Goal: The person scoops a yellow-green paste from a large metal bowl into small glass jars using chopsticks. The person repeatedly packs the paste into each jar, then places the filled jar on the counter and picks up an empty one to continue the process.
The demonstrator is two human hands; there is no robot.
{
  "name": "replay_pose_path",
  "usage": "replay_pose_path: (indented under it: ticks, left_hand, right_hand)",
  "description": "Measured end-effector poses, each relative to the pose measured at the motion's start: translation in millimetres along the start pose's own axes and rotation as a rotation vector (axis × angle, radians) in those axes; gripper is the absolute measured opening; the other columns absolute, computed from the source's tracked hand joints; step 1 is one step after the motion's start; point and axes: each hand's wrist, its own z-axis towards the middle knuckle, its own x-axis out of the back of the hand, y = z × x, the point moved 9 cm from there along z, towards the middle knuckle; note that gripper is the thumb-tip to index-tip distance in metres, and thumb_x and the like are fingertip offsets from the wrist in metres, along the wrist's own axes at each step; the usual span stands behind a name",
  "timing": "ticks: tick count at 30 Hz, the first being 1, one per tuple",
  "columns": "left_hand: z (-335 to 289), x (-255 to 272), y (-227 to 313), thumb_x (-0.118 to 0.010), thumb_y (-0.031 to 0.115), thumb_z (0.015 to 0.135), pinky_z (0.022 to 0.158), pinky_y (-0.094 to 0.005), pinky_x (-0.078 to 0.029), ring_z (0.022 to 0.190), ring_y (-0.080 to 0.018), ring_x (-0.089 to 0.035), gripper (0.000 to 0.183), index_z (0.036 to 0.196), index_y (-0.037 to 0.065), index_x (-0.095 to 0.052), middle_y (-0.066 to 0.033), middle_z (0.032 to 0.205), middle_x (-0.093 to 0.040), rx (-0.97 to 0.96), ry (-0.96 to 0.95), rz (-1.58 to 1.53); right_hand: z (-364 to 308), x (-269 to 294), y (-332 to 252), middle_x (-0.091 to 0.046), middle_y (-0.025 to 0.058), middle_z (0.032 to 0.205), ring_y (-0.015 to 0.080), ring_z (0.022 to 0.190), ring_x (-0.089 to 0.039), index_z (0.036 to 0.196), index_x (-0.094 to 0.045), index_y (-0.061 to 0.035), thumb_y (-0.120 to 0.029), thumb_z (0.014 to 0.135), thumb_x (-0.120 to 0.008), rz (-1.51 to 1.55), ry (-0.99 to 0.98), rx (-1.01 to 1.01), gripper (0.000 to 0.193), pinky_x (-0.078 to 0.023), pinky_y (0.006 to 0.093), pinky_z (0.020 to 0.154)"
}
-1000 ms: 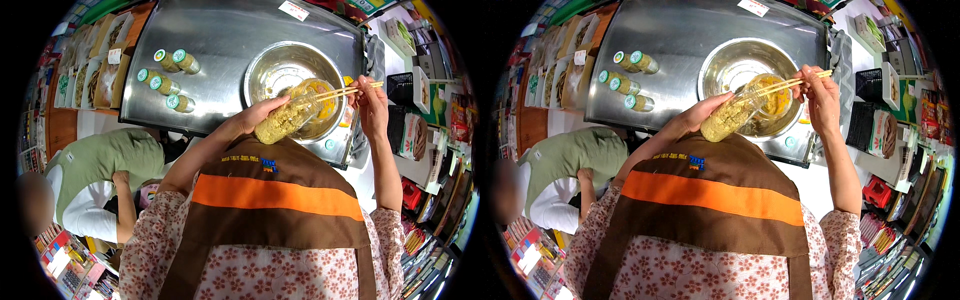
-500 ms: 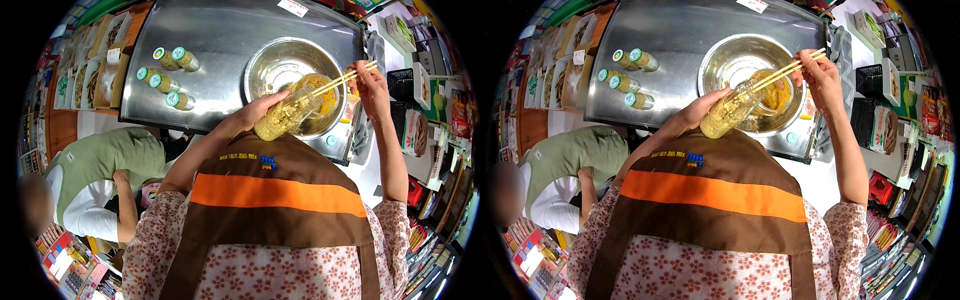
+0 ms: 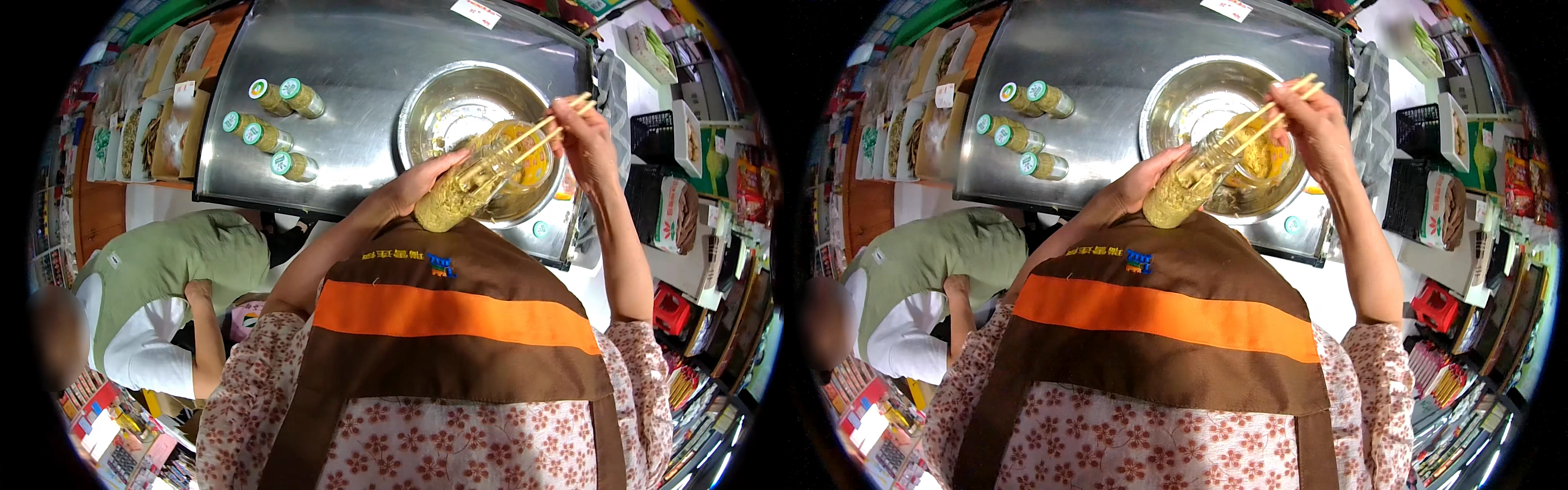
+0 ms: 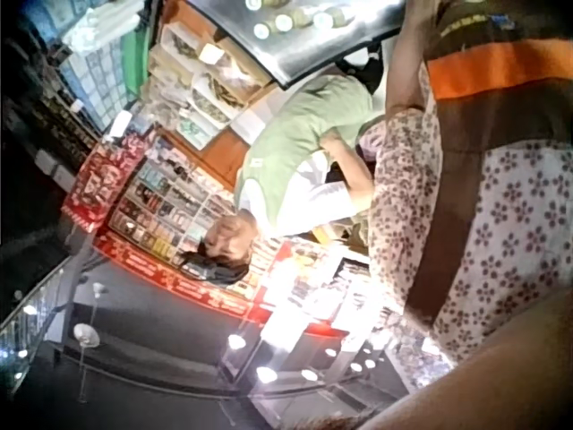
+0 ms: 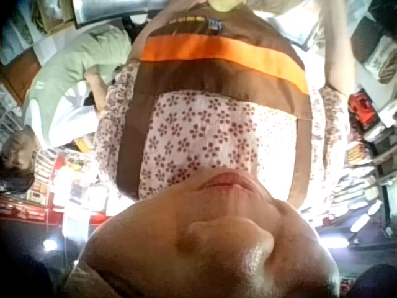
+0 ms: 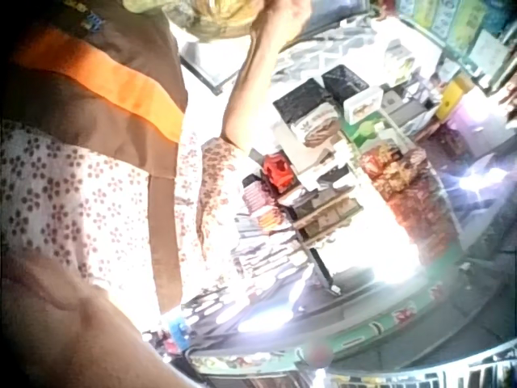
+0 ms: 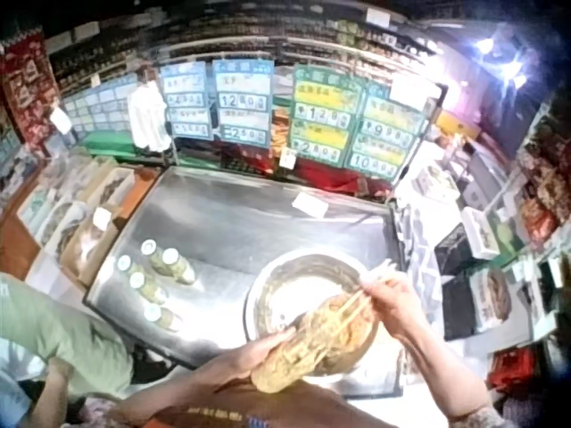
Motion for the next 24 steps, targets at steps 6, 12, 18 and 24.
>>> replay_pose_path:
  ticks: [6, 12, 18, 24]
  left_hand:
    - [0, 4, 1, -0.029, 0.041, 0.100, 0.069, -0.0328, -0.056, 0.079, -0.0205, -0.067, 0.050, 0.119, 0.002, -0.052, -0.0126, 0.096, -0.066, -0.026, 0.095, 0.011]
    - [-1, 2, -1, -0.027, 0.039, 0.100, 0.074, -0.0333, -0.056, 0.083, -0.0210, -0.066, 0.049, 0.121, 0.000, -0.050, -0.0133, 0.099, -0.065, -0.008, 0.067, -0.035]
    - [6, 11, -2, -0.025, 0.041, 0.100, 0.074, -0.0345, -0.055, 0.082, -0.0245, -0.066, 0.053, 0.124, 0.000, -0.048, -0.0176, 0.099, -0.064, -0.019, 0.020, -0.006]
    - [10, 16, -8, -0.022, 0.044, 0.100, 0.071, -0.0355, -0.055, 0.077, -0.0265, -0.065, 0.056, 0.123, 0.001, -0.048, -0.0196, 0.093, -0.064, 0.041, 0.022, 0.056]
  right_hand:
    - [-30, -30, -1, -0.062, 0.0065, 0.079, 0.0105, 0.066, -0.060, 0.087, -0.064, -0.0003, -0.016, 0.091, -0.059, -0.319, 0.007, 0.241, 0.017, -0.047, 0.0217, 0.055]
    - [-18, -18, -3, -0.062, 0.0068, 0.079, 0.0118, 0.063, -0.058, 0.090, -0.061, 0.0006, -0.014, 0.092, -0.057, -0.280, -0.030, 0.121, 0.015, -0.044, 0.0242, 0.056]
    - [-21, -20, -7, -0.063, 0.0069, 0.074, 0.0110, 0.061, -0.059, 0.089, -0.063, 0.0017, -0.010, 0.090, -0.061, -0.259, 0.021, 0.159, 0.012, -0.047, 0.0221, 0.053]
    - [-14, -5, 8, -0.063, 0.0068, 0.073, 0.0106, 0.059, -0.059, 0.087, -0.064, 0.0015, -0.014, 0.090, -0.062, -0.102, 0.068, 0.137, 0.016, -0.047, 0.0229, 0.052]
